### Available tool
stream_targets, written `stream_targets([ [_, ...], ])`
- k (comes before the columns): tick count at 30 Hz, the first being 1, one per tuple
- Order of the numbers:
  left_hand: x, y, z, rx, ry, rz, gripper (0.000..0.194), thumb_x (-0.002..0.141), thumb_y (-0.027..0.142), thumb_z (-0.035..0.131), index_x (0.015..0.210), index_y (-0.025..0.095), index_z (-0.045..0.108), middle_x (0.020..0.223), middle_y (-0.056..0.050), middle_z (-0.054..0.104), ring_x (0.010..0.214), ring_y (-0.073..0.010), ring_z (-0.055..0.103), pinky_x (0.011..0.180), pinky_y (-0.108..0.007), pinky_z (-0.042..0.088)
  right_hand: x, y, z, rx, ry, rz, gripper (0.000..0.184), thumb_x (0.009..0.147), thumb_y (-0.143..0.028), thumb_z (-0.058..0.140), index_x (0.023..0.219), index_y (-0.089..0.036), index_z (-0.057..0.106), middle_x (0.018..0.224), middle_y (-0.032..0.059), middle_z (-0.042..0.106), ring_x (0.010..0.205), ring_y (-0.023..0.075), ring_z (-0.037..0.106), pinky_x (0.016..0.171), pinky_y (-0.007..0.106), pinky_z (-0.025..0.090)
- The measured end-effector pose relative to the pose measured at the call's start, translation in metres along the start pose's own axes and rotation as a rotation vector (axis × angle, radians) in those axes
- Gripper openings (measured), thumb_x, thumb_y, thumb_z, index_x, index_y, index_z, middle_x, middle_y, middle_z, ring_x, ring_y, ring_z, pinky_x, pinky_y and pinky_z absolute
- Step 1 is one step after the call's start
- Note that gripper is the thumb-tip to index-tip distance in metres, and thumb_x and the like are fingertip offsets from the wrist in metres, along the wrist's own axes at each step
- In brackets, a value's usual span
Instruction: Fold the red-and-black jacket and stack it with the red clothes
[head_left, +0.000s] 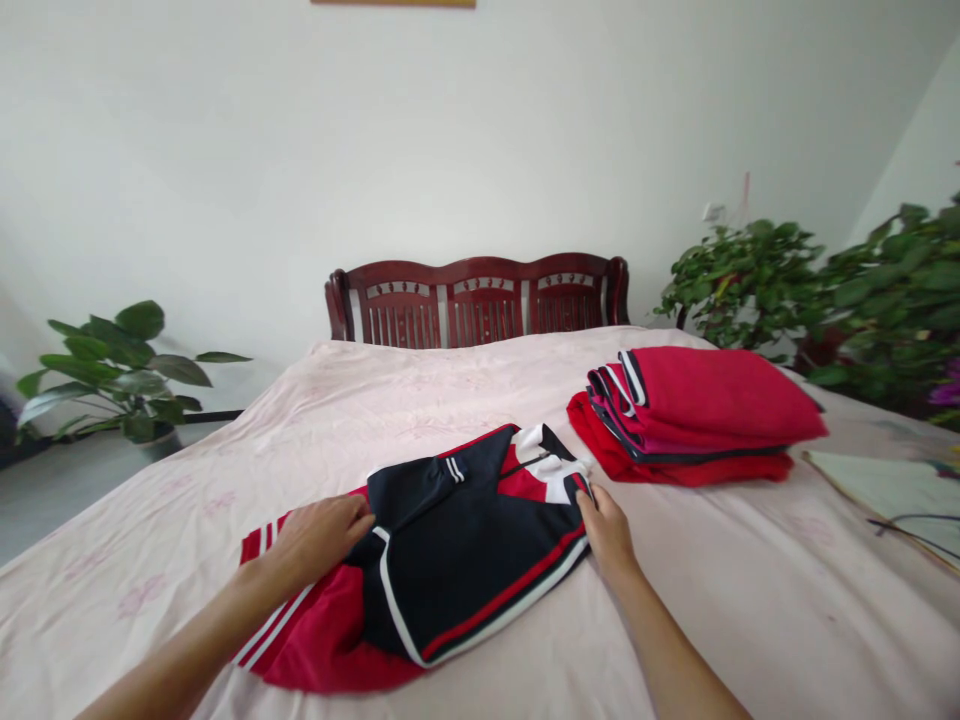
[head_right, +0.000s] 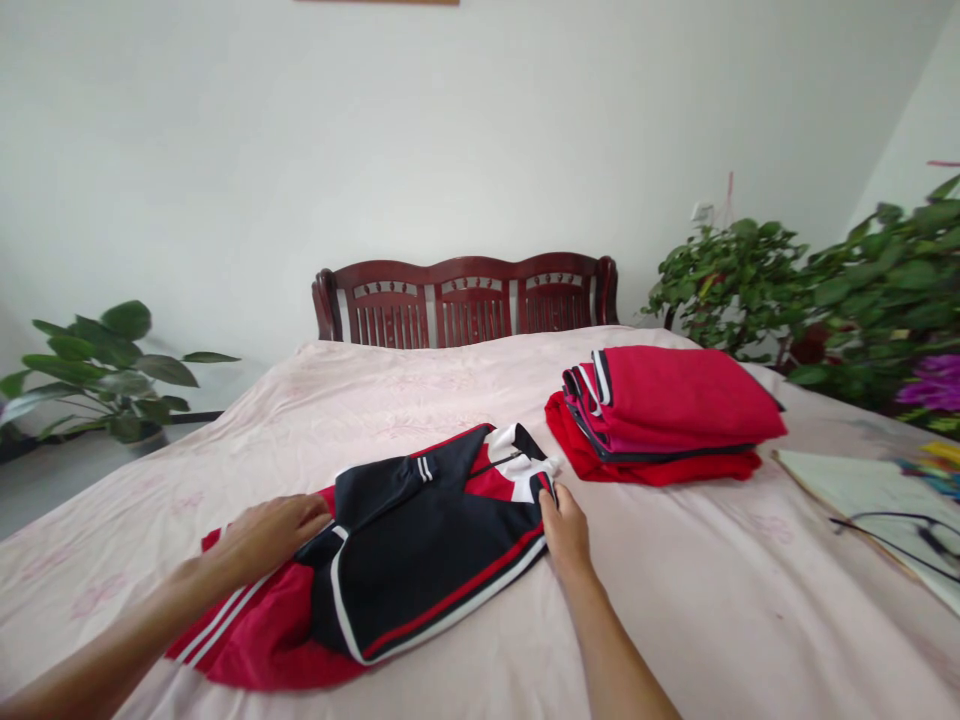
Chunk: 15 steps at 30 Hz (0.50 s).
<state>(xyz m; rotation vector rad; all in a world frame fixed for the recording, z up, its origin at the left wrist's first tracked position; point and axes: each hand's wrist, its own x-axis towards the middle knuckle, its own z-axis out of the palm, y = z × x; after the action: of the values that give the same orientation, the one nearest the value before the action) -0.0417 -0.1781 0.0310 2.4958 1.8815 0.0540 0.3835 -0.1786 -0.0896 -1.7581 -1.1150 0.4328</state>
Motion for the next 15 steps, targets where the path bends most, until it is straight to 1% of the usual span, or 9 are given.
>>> stream_targets([
  [1, 0.008, 0.014, 0.007, 0.015, -0.04, 0.002, 0.035, 0.094, 0.048, 0.04, 0.097, 0.025, 0.066, 0.1, -0.007, 0.074, 0.095, -0.0258, 0.068, 0.075, -0.033, 0.044, 0.0, 0.001, 0.0, 0.007, -0.003, -0.005, 0.057, 0.079, -0.055, 0.041, 0.112, -0.017, 0.066, 0.105, 0.0123, 0.07, 0.101, 0.0313, 0.062, 0.084, 0.037, 0.046],
  [3, 0.023, 0.032, 0.024, 0.028, -0.065, 0.005, 0.035, 0.09, 0.047, 0.047, 0.103, 0.021, 0.066, 0.104, -0.012, 0.073, 0.099, -0.0301, 0.068, 0.078, -0.037, 0.046, 0.001, 0.002, 0.0, 0.022, -0.007, -0.014, 0.057, 0.078, -0.056, 0.042, 0.111, -0.017, 0.066, 0.105, 0.0122, 0.07, 0.101, 0.031, 0.063, 0.085, 0.037, 0.046],
  [5, 0.035, 0.039, 0.037, 0.026, -0.071, -0.008, 0.028, 0.087, 0.041, 0.054, 0.098, 0.019, 0.067, 0.102, -0.015, 0.073, 0.098, -0.0321, 0.068, 0.078, -0.039, 0.047, 0.001, 0.003, 0.0, 0.035, -0.004, -0.02, 0.057, 0.078, -0.056, 0.042, 0.112, -0.017, 0.066, 0.107, 0.0122, 0.07, 0.103, 0.031, 0.062, 0.087, 0.037, 0.046],
  [7, 0.045, 0.038, 0.043, 0.001, -0.072, -0.025, 0.016, 0.083, 0.032, 0.058, 0.088, 0.02, 0.067, 0.094, -0.012, 0.074, 0.093, -0.0304, 0.069, 0.077, -0.037, 0.047, 0.001, 0.004, 0.0, 0.048, 0.003, -0.022, 0.057, 0.079, -0.056, 0.043, 0.113, -0.017, 0.066, 0.108, 0.0122, 0.07, 0.103, 0.0313, 0.062, 0.088, 0.037, 0.046],
  [9, 0.054, 0.03, 0.041, -0.05, -0.053, -0.057, 0.012, 0.082, 0.029, 0.055, 0.08, 0.022, 0.065, 0.086, -0.007, 0.074, 0.087, -0.0264, 0.07, 0.074, -0.034, 0.047, 0.001, 0.004, 0.0, 0.059, 0.009, -0.022, 0.056, 0.078, -0.055, 0.044, 0.112, -0.017, 0.067, 0.108, 0.0119, 0.071, 0.103, 0.0314, 0.063, 0.087, 0.038, 0.047],
  [11, 0.061, 0.014, 0.032, -0.114, -0.002, -0.129, 0.019, 0.086, 0.03, 0.048, 0.077, 0.023, 0.063, 0.081, -0.005, 0.073, 0.081, -0.0228, 0.07, 0.071, -0.031, 0.046, 0.001, 0.004, 0.0, 0.069, 0.011, -0.022, 0.055, 0.078, -0.055, 0.045, 0.111, -0.017, 0.067, 0.107, 0.0114, 0.071, 0.102, 0.031, 0.063, 0.086, 0.037, 0.047],
  [13, 0.066, -0.007, 0.021, -0.184, 0.069, -0.241, 0.027, 0.09, 0.029, 0.039, 0.078, 0.021, 0.061, 0.079, -0.005, 0.072, 0.077, -0.0209, 0.069, 0.068, -0.029, 0.046, 0.001, 0.004, 0.0, 0.077, 0.012, -0.022, 0.054, 0.078, -0.055, 0.045, 0.11, -0.018, 0.068, 0.106, 0.0107, 0.072, 0.101, 0.0305, 0.064, 0.085, 0.036, 0.047],
  [15, 0.069, -0.026, 0.011, -0.252, 0.158, -0.369, 0.028, 0.09, 0.027, 0.036, 0.084, 0.019, 0.062, 0.081, -0.008, 0.072, 0.077, -0.0223, 0.069, 0.068, -0.031, 0.048, 0.001, 0.004, 0.001, 0.08, 0.017, -0.02, 0.053, 0.078, -0.054, 0.046, 0.11, -0.018, 0.068, 0.105, 0.0103, 0.072, 0.1, 0.0303, 0.064, 0.084, 0.036, 0.047],
])
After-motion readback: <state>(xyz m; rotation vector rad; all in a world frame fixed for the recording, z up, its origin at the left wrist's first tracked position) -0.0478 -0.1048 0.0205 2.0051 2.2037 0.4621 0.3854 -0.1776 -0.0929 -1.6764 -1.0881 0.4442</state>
